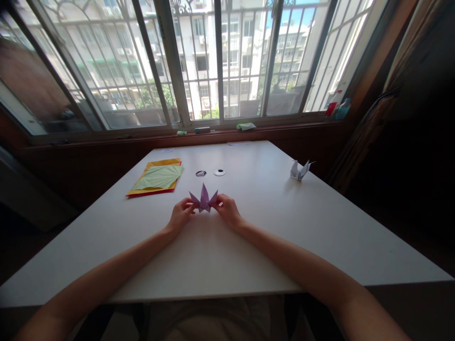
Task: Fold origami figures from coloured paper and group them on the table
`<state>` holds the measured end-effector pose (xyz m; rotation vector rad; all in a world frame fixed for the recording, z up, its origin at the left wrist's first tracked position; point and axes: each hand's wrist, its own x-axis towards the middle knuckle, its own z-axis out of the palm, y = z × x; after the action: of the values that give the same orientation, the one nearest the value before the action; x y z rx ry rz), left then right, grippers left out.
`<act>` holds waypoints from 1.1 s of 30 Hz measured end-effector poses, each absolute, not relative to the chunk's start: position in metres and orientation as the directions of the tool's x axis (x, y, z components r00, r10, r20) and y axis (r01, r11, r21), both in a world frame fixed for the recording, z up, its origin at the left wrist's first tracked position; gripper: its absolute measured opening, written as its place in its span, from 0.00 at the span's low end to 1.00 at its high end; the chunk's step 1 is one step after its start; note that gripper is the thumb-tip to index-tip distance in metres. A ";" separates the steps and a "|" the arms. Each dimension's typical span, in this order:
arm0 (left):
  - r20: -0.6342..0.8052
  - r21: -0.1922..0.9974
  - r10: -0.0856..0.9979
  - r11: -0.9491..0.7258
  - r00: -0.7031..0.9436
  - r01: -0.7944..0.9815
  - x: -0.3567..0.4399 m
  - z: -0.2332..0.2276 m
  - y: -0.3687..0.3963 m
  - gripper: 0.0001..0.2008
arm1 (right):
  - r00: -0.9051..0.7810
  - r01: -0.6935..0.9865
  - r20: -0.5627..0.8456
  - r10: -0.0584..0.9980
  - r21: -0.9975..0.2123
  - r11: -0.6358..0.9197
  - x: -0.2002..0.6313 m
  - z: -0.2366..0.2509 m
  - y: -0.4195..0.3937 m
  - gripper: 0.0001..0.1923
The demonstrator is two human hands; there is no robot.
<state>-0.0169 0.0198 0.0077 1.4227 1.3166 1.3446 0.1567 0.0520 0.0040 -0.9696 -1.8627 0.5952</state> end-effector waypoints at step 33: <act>0.206 0.962 0.978 -0.211 0.044 0.175 -0.013 0.011 0.016 0.13 | -0.268 0.238 0.569 0.778 -0.743 0.625 0.158 0.014 0.044 0.05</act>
<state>-0.0135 0.0155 0.0110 1.5123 1.2148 1.2541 0.1582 0.0437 0.0144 -0.8192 -1.8110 0.6507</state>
